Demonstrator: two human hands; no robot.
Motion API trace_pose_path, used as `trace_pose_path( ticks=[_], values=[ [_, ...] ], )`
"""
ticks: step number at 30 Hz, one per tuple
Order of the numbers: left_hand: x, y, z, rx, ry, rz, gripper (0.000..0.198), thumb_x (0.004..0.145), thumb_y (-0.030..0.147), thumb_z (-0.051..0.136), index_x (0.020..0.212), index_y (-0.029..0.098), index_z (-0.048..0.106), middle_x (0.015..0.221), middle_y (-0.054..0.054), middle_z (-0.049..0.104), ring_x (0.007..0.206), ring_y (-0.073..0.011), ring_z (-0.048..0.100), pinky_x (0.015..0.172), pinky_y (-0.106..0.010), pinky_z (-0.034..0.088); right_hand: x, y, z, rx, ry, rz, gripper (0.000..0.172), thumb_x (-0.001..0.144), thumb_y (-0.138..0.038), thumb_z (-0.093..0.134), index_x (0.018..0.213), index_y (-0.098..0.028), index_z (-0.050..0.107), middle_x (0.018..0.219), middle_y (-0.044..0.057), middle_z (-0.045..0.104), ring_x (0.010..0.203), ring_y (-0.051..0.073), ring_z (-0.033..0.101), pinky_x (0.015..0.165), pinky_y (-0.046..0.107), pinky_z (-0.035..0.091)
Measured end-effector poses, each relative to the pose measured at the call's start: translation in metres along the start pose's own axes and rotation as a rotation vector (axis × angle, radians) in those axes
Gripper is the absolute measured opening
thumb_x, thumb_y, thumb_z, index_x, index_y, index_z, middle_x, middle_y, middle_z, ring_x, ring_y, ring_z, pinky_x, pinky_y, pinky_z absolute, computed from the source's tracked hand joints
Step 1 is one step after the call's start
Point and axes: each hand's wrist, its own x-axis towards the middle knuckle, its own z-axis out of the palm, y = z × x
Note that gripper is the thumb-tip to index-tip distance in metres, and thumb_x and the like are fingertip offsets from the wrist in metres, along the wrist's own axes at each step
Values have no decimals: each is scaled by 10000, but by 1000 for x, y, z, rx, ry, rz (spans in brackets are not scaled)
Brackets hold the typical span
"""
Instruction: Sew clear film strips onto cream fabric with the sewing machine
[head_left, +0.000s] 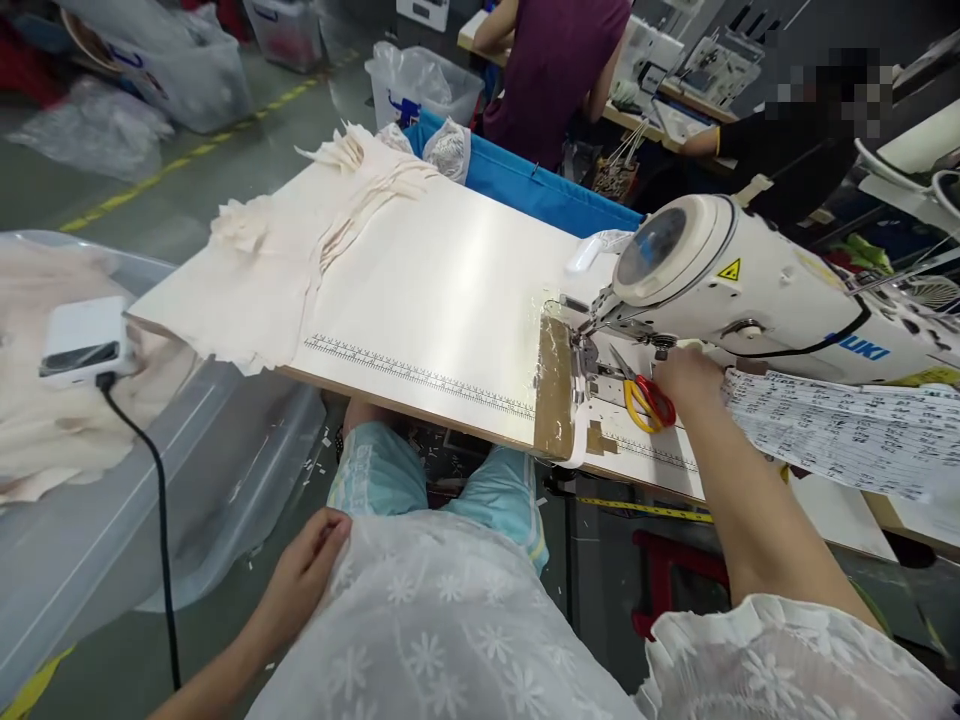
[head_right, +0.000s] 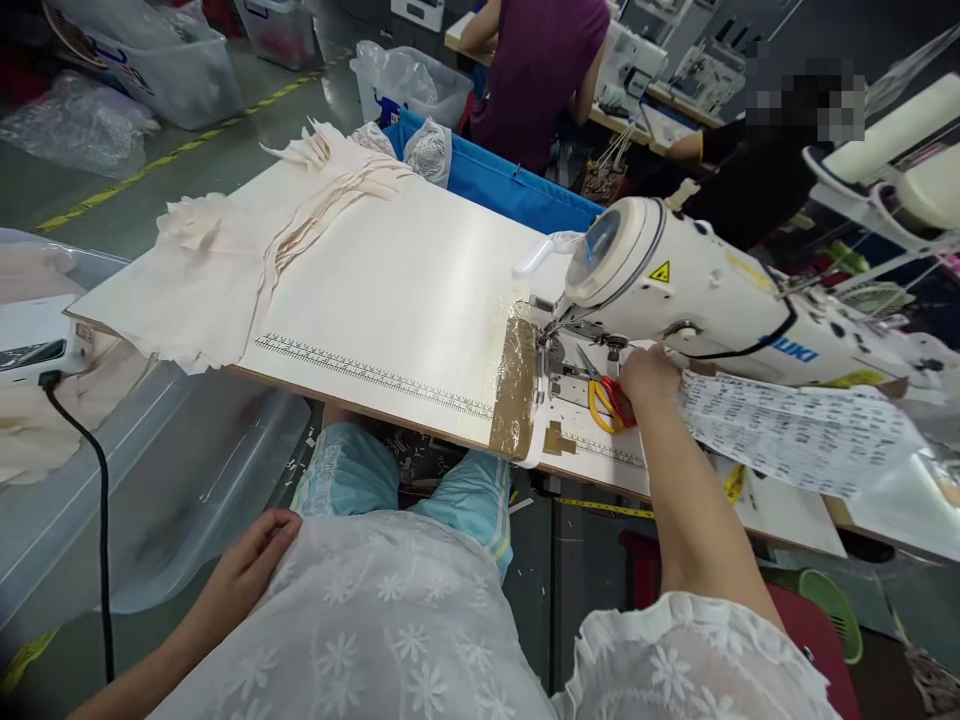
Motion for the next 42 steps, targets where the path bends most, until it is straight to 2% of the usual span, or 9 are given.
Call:
trace_pose_path(
  ticks=[5, 10, 16, 20, 25, 31, 34, 38, 42],
  values=[
    [6, -15, -8, -17, 85, -68, 610, 752, 819, 481, 746, 212, 541, 584, 21, 517, 521, -157, 480, 491, -260, 414, -41, -14, -9, 24, 46, -7, 279, 1006, -244, 443, 1118, -89, 645, 1100, 171, 621, 871, 252, 646, 676, 350, 475],
    [42, -32, -7, 233, 92, 152, 504, 805, 716, 456, 813, 219, 543, 649, 3, 603, 597, -172, 564, 589, -263, 434, -93, -25, -6, 204, 96, -41, 336, 937, -278, 430, 1141, -131, 653, 1059, 173, 635, 798, 297, 629, 577, 324, 416],
    [71, -15, 16, 455, -272, 315, 396, 923, 535, 351, 789, 220, 550, 697, -13, 620, 650, -181, 585, 620, -266, 382, -158, -29, -2, 523, 155, -55, 332, 922, -320, 392, 1092, -178, 640, 882, 107, 652, 747, 262, 593, 644, 333, 449],
    [86, -4, 38, 504, -359, 393, 371, 940, 464, 337, 837, 202, 578, 769, -35, 651, 706, -187, 594, 645, -270, 388, -201, -40, 2, 721, 187, -62, 374, 943, -395, 416, 1169, -179, 620, 616, -12, 525, 527, 185, 471, 567, 292, 415],
    [106, -2, 87, 540, -472, 413, 254, 907, 326, 424, 880, 173, 625, 757, -29, 650, 700, -167, 586, 635, -247, 386, -229, -50, 18, 896, 221, -55, 294, 905, -353, 444, 959, -185, 680, 580, -27, 482, 512, 163, 447, 543, 282, 395],
    [95, -13, 128, 584, -631, 406, 177, 864, 283, 540, 877, 172, 677, 821, -17, 693, 708, -143, 602, 598, -213, 393, -250, -75, 70, 1066, -6, -251, 259, 805, -340, 502, 853, -224, 729, 1044, 83, 667, 938, 254, 645, 724, 348, 540],
    [86, -23, 130, 599, -630, 381, 150, 879, 280, 589, 872, 159, 677, 866, -29, 690, 774, -149, 617, 686, -227, 456, -251, -93, 108, 1112, -147, -251, 279, 790, -349, 528, 895, -210, 746, 1228, 130, 606, 931, 268, 674, 606, 347, 566],
    [81, -33, 127, 598, -606, 335, 272, 948, 379, 591, 1068, 138, 633, 1059, -65, 651, 929, -188, 635, 839, -376, 546, -234, -116, 141, 1156, -260, -221, 313, 928, -403, 543, 1091, -171, 674, 1202, 133, 612, 913, 233, 670, 621, 334, 574],
    [81, -37, 130, 561, -566, 331, 335, 949, 383, 594, 1202, 163, 593, 1219, -80, 599, 1051, -233, 615, 891, -414, 550, -224, -140, 146, 1158, -392, -272, 311, 988, -421, 573, 1140, -153, 617, 1060, 65, 660, 872, 187, 661, 711, 339, 571]
  ],
)
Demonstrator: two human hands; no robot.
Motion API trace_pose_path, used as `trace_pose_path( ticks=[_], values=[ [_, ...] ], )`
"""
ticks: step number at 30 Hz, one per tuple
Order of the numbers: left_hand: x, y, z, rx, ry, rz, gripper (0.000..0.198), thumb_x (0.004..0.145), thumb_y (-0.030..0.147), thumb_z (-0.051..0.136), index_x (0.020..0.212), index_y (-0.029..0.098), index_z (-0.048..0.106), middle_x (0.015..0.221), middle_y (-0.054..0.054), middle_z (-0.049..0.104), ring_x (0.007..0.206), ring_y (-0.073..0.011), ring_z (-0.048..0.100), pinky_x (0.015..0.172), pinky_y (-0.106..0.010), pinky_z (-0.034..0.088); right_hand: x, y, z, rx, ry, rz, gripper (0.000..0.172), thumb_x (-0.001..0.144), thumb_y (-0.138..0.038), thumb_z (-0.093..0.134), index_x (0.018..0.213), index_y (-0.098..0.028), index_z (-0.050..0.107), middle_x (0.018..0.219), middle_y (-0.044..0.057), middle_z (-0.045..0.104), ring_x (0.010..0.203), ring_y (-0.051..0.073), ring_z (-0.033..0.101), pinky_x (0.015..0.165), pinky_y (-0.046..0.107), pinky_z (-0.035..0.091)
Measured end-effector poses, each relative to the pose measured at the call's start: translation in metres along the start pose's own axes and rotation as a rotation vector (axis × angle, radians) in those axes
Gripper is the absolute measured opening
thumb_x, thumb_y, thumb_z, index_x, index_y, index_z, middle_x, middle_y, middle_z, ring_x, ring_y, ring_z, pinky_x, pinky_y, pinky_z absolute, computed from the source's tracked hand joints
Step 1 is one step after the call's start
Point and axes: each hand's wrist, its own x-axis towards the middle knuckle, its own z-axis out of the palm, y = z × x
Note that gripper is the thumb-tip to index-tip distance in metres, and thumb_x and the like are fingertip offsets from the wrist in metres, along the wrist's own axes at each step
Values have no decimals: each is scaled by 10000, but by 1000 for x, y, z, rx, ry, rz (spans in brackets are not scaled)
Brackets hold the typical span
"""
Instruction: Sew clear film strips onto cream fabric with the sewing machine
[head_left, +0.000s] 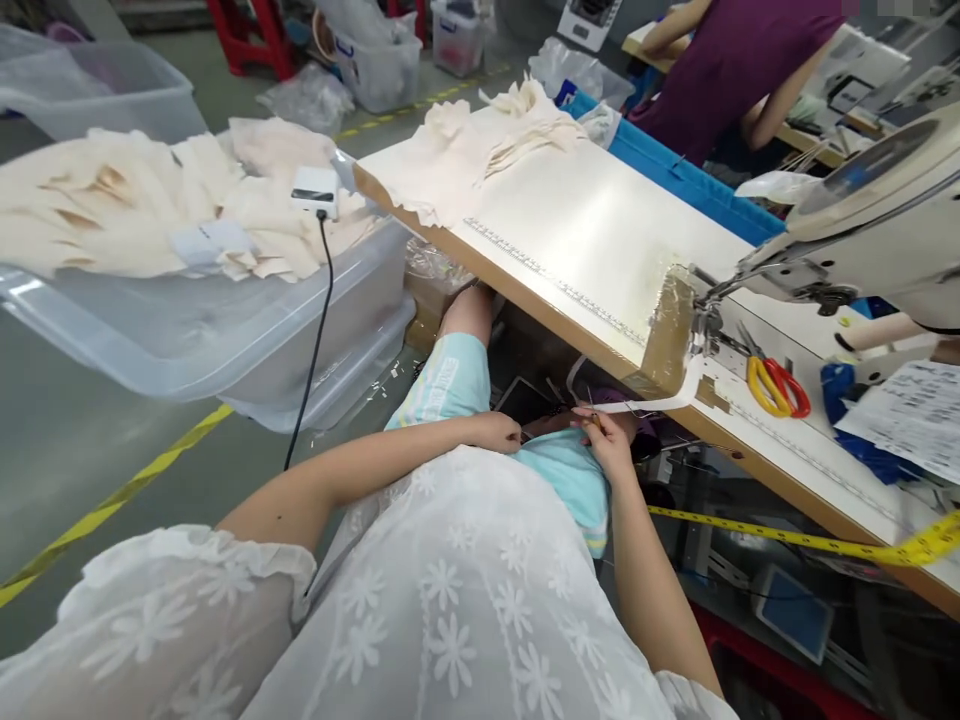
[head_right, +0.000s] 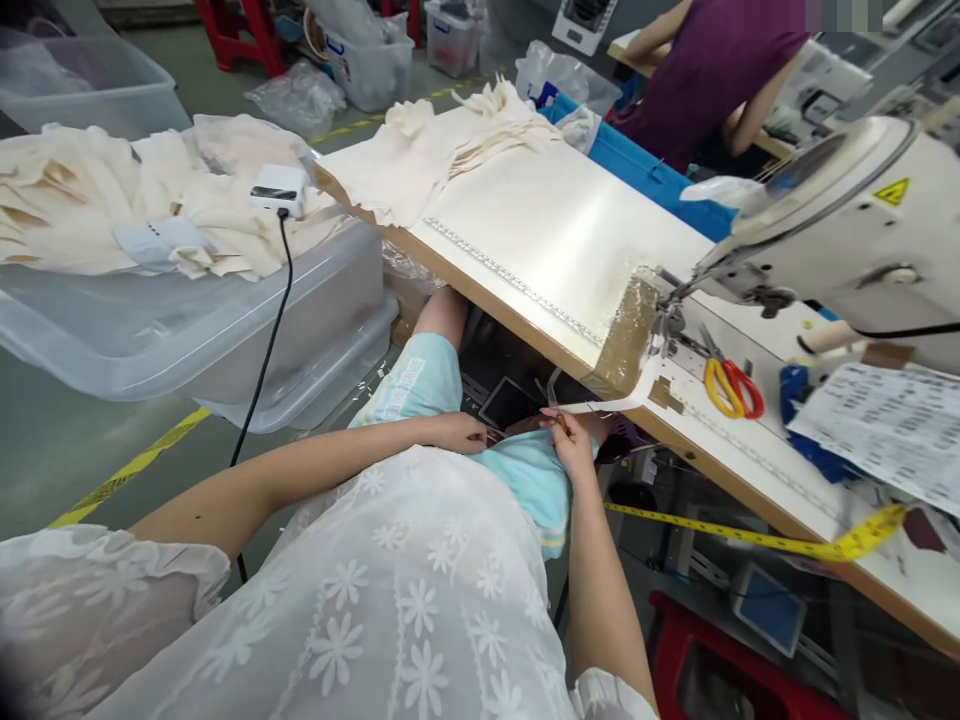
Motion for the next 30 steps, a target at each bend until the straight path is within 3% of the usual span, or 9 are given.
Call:
trace_pose_path(
  ticks=[5, 9, 12, 15, 18, 26, 30],
  values=[
    [4, 2, 2, -17, 34, 8, 314, 957, 368, 583, 1200, 170, 600, 1234, -72, 592, 1077, -241, 609, 903, -401, 541, -19, -20, 24, -30, -188, -11, 294, 967, -428, 609, 1052, -150, 656, 873, 15, 674, 736, 159, 651, 740, 358, 554],
    [5, 6, -1, 18, -29, 36, 317, 951, 382, 593, 1174, 157, 604, 1186, -78, 614, 1015, -216, 625, 872, -403, 556, -46, -40, 32, 12, -245, -21, 331, 893, -480, 627, 1042, -190, 686, 954, 66, 726, 804, 205, 666, 766, 377, 550],
    [2, 9, -6, 60, -81, 73, 253, 946, 351, 598, 1075, 136, 631, 1049, -63, 653, 921, -182, 637, 830, -372, 549, -56, -55, 31, 77, -242, -4, 390, 876, -512, 570, 1091, -203, 673, 964, 86, 748, 634, 189, 651, 642, 347, 548],
    [-3, 9, -10, 77, -91, 120, 177, 931, 275, 556, 981, 147, 668, 927, -31, 684, 822, -152, 624, 742, -266, 491, -58, -64, 30, 143, -225, 17, 458, 890, -540, 509, 1136, -176, 640, 920, 90, 752, 462, 143, 586, 481, 293, 481],
    [-5, 7, -13, 78, -90, 144, 193, 896, 254, 519, 951, 166, 683, 874, -9, 698, 760, -138, 608, 644, -218, 419, -53, -63, 32, 183, -209, 29, 491, 897, -557, 490, 1163, -166, 621, 902, 87, 746, 448, 131, 586, 428, 257, 437],
    [10, 3, -9, 54, -78, 114, 201, 879, 245, 523, 962, 162, 686, 914, -38, 712, 797, -164, 625, 672, -223, 413, -42, -39, 50, 151, -206, 31, 345, 973, -469, 585, 1082, -148, 646, 814, 3, 676, 627, 132, 639, 618, 295, 545],
    [11, 4, -7, 9, -99, 114, 183, 865, 205, 534, 948, 150, 687, 951, -56, 710, 824, -180, 632, 716, -235, 431, -42, -33, 52, 119, -154, 43, 301, 971, -426, 605, 1095, -156, 652, 957, 35, 687, 750, 158, 660, 729, 350, 561]
  ],
)
